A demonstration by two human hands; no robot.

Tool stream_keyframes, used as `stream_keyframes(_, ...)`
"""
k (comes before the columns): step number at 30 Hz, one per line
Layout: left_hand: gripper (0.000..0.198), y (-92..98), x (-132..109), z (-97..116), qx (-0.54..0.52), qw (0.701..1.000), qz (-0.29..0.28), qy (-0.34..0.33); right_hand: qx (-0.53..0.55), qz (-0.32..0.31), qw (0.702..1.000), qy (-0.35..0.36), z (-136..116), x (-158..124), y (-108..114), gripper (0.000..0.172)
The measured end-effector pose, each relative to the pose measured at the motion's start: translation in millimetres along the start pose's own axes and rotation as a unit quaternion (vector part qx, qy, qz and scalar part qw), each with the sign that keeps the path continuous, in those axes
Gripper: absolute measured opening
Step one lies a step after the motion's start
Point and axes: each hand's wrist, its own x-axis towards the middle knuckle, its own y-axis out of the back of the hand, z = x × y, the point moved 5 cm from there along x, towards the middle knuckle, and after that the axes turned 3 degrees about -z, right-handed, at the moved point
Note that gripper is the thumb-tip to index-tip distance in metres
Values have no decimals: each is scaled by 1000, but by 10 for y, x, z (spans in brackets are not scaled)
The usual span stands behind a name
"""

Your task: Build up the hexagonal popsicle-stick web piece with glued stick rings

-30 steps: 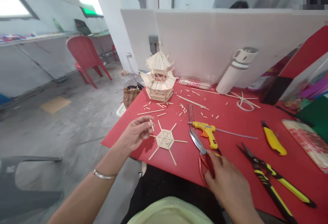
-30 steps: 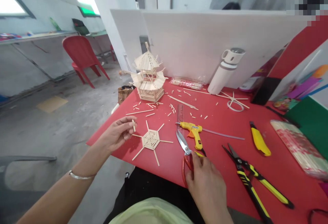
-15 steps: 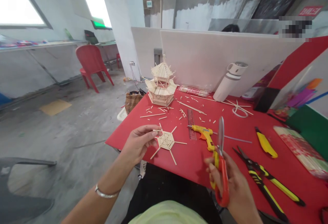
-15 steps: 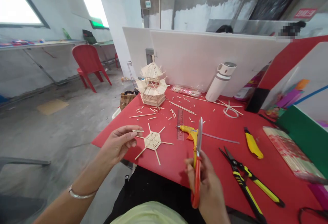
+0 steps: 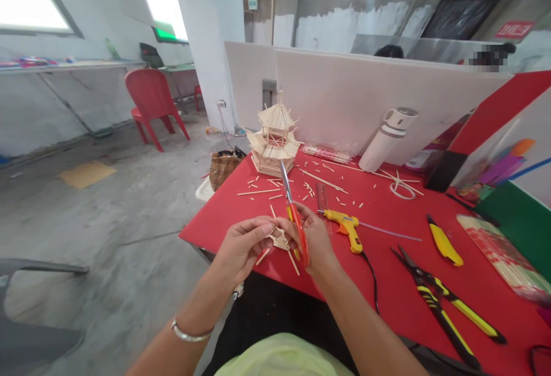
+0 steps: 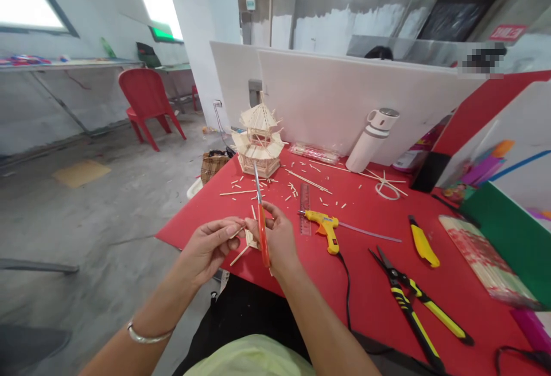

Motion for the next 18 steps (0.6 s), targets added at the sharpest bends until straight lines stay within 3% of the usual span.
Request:
stream_keyframes(5, 31, 73, 39, -64, -12, 999, 23, 36, -12, -5, 1000, 8, -36, 44, 5, 69)
stream_keyframes(10, 32, 67, 52, -160, 16, 993, -34, 113, -58, -49, 996, 51, -100, 34, -20, 60)
stream_keyframes(14, 28, 140, 56, -127, 14, 997, -10, 81, -120, -42, 986, 105, -88, -149, 70, 50)
stream_keyframes(18, 32, 244, 56, -28, -7, 997, 69, 37, -220, -86, 966, 107, 42, -444, 49, 41)
